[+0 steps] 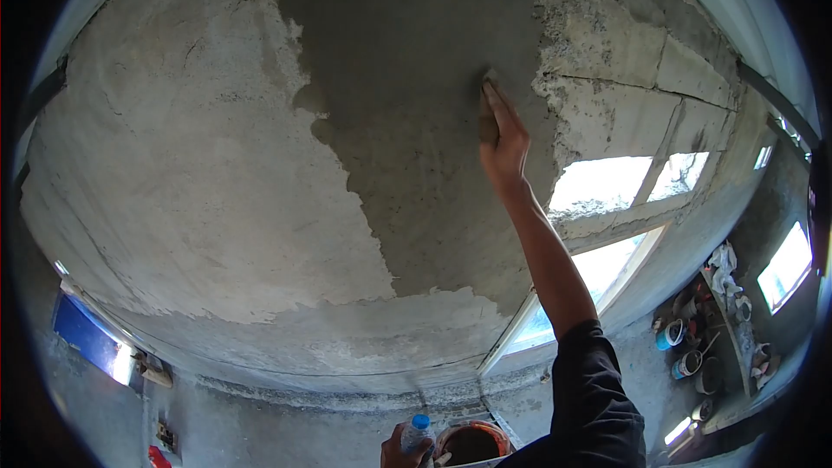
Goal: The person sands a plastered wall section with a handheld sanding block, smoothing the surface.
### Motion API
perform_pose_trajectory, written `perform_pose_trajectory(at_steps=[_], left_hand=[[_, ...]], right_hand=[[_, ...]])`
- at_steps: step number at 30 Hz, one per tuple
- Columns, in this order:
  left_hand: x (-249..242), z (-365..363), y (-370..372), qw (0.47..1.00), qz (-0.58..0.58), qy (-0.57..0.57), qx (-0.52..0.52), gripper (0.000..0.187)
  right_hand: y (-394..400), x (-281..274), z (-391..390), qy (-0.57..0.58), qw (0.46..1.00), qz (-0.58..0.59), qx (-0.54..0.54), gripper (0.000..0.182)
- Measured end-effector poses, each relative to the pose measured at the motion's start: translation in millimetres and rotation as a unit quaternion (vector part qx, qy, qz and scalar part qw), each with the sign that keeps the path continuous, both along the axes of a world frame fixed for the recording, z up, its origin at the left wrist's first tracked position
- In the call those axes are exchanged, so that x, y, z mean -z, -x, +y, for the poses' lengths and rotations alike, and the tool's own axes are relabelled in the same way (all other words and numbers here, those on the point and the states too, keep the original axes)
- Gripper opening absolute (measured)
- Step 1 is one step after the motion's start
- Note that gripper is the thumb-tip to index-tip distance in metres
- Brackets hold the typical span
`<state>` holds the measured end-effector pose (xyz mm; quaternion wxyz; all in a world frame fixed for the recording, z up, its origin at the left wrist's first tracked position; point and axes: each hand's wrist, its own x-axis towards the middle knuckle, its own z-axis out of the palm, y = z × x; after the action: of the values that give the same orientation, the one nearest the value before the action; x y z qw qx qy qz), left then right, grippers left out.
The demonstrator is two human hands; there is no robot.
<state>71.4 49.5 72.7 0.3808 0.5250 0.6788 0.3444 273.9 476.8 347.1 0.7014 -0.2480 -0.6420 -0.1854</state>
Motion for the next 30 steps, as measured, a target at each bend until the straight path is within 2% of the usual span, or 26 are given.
perform_pose_trajectory(at_steps=[1, 2, 3, 4, 6, 7, 8, 9, 10, 11, 12, 13, 14, 15, 16, 17, 19, 20, 21, 22, 24, 27, 30], left_hand=[[3, 0, 0, 1.000, 0.001, 0.000, 0.000, 0.066], [11, -1, 0, 0.997, -0.080, 0.013, -0.013, 0.067], [19, -3, 1, 0.986, -0.160, 0.027, -0.027, 0.067], [24, -4, 2, 0.987, -0.159, 0.028, -0.028, 0.067], [34, -5, 6, 0.992, -0.127, 0.007, -0.019, 0.068], [40, -6, 8, 0.992, -0.127, 0.009, -0.019, 0.068], [46, -6, 8, 0.995, -0.089, -0.037, -0.006, 0.067], [49, -11, 8, 0.996, -0.050, -0.080, 0.007, 0.066], [38, -11, 7, 0.996, -0.051, -0.075, 0.009, 0.066], [17, -6, 4, 0.998, -0.034, -0.053, -0.004, 0.058], [1, 1, 0, 0.999, -0.016, -0.033, -0.015, 0.053], [-6, 7, -1, 0.999, -0.018, -0.028, -0.014, 0.053], [-11, 11, -1, 1.000, 0.014, 0.012, 0.021, 0.054], [-10, 17, -1, 0.996, 0.047, 0.047, 0.055, 0.054], [-2, 24, 0, 0.989, 0.072, 0.094, 0.093, 0.067], [5, 30, -4, 0.988, 0.075, 0.099, 0.094, 0.067], [15, 50, -14, 0.937, 0.179, 0.203, 0.223, 0.084], [18, 60, -21, 0.908, 0.181, 0.231, 0.299, 0.097], [20, 65, -29, 0.906, 0.186, 0.234, 0.299, 0.097], [23, 71, -38, 0.876, 0.216, 0.234, 0.361, 0.098], [31, 77, -54, 0.820, 0.259, 0.251, 0.444, 0.102], [24, 79, -73, 0.832, 0.280, 0.253, 0.407, 0.102], [26, 76, -75, 0.875, 0.248, 0.192, 0.369, 0.099]], right_hand=[[-1, -1, 6, -0.006, 0.998, 0.010, 0.063, 0.052], [1, 3, 1, -0.004, 0.998, 0.010, 0.063, 0.052], [7, 14, -11, 0.115, 0.991, -0.067, 0.021, 0.045], [14, 27, -25, 0.232, 0.962, -0.142, -0.023, 0.040], [33, 70, -60, 0.340, 0.886, -0.255, -0.187, 0.040], [39, 95, -88, 0.313, 0.886, -0.260, -0.222, 0.040], [42, 130, -104, 0.277, 0.888, -0.237, -0.282, 0.041], [34, 155, -126, 0.350, 0.866, -0.241, -0.264, 0.038], [21, 182, -150, 0.419, 0.840, -0.243, -0.244, 0.036], [13, 245, -160, 0.521, 0.796, -0.093, -0.294, 0.039], [0, 282, -183, 0.682, 0.610, 0.133, -0.380, 0.041], [-5, 315, -209, 0.658, 0.429, 0.427, -0.449, 0.040], [-21, 382, -226, 0.661, 0.395, 0.512, -0.382, 0.034], [-28, 408, -253, 0.635, 0.377, 0.583, -0.339, 0.027], [-37, 440, -282, 0.600, 0.370, 0.617, -0.351, 0.022], [-43, 438, -310, 0.622, 0.336, 0.612, -0.354, 0.016], [-42, 448, -344, 0.586, 0.335, 0.642, -0.363, 0.011], [-36, 428, -359, 0.583, 0.338, 0.666, -0.321, 0.009], [-32, 417, -371, 0.579, 0.337, 0.689, -0.276, 0.008], [-36, 441, -378, 0.592, 0.342, 0.665, -0.302, 0.011], [-37, 415, -376, 0.596, 0.348, 0.665, -0.286, 0.011], [-47, 408, -369, 0.604, 0.361, 0.659, -0.267, 0.015], [-68, 408, -359, 0.521, 0.472, 0.681, -0.204, 0.022]])
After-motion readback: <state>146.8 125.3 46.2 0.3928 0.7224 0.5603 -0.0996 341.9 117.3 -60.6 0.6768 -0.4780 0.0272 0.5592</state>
